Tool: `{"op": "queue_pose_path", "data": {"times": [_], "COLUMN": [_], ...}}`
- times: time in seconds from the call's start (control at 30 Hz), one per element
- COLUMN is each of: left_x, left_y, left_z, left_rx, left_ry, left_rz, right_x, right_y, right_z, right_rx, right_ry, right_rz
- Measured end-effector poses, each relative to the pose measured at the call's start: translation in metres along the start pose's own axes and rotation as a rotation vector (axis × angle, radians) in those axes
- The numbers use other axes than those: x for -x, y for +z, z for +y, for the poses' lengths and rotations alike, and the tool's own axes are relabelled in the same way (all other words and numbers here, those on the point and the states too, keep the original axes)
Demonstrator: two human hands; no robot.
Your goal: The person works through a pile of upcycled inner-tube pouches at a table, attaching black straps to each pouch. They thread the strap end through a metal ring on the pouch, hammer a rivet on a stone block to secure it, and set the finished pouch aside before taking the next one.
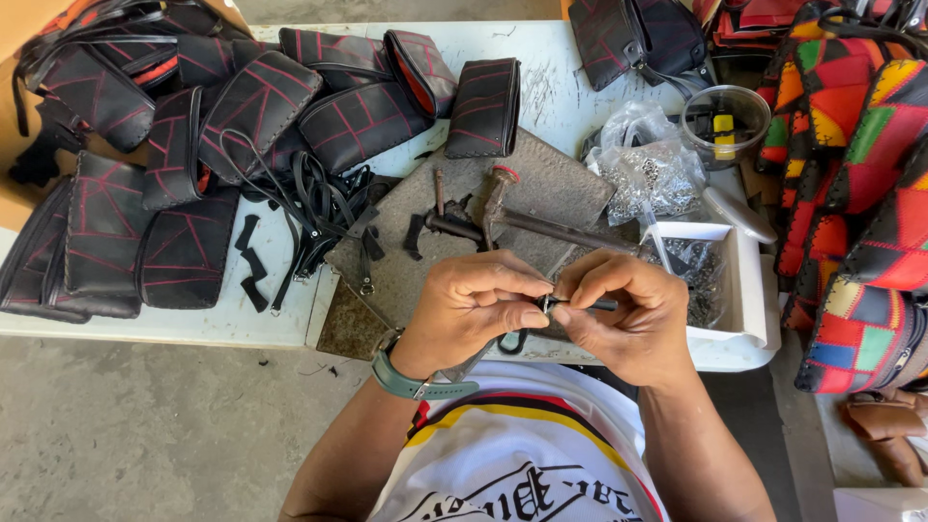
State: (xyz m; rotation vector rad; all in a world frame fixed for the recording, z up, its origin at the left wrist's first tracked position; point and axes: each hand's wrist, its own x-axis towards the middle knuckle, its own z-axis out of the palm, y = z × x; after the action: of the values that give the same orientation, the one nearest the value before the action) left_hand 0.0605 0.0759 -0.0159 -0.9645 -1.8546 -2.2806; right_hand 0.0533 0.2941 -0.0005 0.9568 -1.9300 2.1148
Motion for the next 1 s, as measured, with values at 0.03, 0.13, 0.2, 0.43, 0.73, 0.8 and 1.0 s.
{"op": "queue_pose_path", "data": {"times": [0.03, 0.13, 0.2, 0.43, 0.73, 0.8, 1.0], "left_x": [-0.001, 0.0, -0.001, -0.004, -0.006, -0.007, -0.005], "left_y": [-0.001, -0.003, -0.002, 0.004, 0.019, 0.015, 0.016], "left_z": [0.002, 0.008, 0.012, 0.016, 0.0, -0.003, -0.015], "left_rx": [0.025, -0.155, -0.271, -0.44, -0.171, -0.274, 0.037], "left_ry": [0.016, 0.011, 0.019, 0.191, 0.033, 0.049, 0.102], "left_rz": [-0.022, -0.003, 0.003, 0.054, 0.149, 0.153, 0.089], "right_x": [0.0, -0.001, -0.003, 0.003, 0.02, 0.021, 0.025], "right_y": [0.002, 0.006, 0.008, 0.003, -0.005, -0.008, -0.003], "right_z": [-0.002, -0.011, -0.016, -0.014, 0.03, 0.035, 0.041], "right_rx": [0.013, 0.113, 0.375, 0.456, -0.658, -0.556, -0.71], "right_ry": [0.021, 0.007, -0.086, -0.071, 0.14, 0.166, 0.219], "right_rz": [0.001, -0.041, -0.083, -0.043, 0.121, 0.157, 0.202]}}
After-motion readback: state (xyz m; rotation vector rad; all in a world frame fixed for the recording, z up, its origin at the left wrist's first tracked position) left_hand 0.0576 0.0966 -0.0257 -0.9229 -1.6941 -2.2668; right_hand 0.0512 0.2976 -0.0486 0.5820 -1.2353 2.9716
